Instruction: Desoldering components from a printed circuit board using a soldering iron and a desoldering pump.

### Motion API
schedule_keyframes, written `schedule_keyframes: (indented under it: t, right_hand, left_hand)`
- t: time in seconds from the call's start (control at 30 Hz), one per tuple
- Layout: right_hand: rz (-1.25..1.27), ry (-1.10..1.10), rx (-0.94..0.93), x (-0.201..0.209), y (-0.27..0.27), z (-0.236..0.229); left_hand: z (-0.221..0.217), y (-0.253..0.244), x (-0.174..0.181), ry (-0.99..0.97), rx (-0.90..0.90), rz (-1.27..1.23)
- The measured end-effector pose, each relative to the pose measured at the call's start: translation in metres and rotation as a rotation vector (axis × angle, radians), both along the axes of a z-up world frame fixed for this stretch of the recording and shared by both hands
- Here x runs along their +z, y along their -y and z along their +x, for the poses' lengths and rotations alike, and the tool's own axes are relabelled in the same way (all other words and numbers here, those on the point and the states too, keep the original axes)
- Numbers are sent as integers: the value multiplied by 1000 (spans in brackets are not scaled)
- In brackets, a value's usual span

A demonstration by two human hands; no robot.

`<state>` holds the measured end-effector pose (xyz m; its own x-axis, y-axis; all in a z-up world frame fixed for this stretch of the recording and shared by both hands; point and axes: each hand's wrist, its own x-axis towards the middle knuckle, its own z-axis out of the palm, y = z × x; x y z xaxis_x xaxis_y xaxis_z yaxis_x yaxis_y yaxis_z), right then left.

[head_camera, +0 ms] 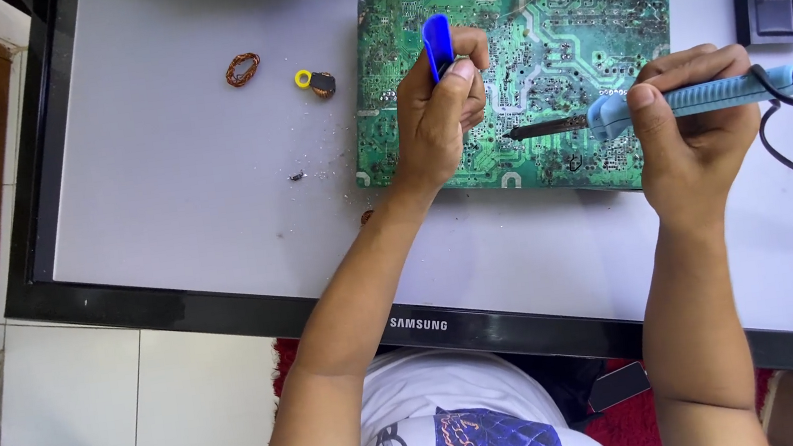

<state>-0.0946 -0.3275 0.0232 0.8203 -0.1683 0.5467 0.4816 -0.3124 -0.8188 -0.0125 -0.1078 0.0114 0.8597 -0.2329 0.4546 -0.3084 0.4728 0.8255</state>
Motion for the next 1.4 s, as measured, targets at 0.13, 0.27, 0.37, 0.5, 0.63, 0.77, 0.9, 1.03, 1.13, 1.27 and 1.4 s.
schedule_keyframes:
  t: [0.13, 0.27, 0.37, 0.5, 0.63, 0.77, 0.9, 1.03, 1.13, 1.27, 1.4]
  right_hand:
    - [4, 1, 0, 0, 0, 1]
    - [56, -30, 3, 0, 1, -2]
    - [47, -21, -4, 2, 6, -1]
    - [24, 16, -68, 3, 14, 0]
    - [64, 20, -95, 3, 12, 2]
    - [116, -22, -64, 1, 6, 1]
    - [132, -77, -16, 4, -4, 3]
    - [182, -121, 38, 0, -9, 7]
    - [160, -184, 47, -2, -12, 10]
    - [179, -212, 71, -7, -13, 12]
    - [172, -218, 63, -8, -13, 12]
  left_hand:
    - [3, 3, -15, 20, 9, 30]
    - [0, 0, -14, 6, -49, 77]
    - [-4, -10, -3, 17, -90, 238]
    - [2, -7, -20, 67, 144, 294]
    - [6, -14, -29, 51, 104, 136]
    - [4, -52, 1, 105, 384, 70]
    - [13, -109, 0, 62, 626, 38]
    - [23, -131, -31, 39, 519, -52]
    - [28, -129, -58, -9, 479, -91]
    - [28, -118, -60, -43, 445, -50]
    - [28, -114, -56, -60, 432, -12]
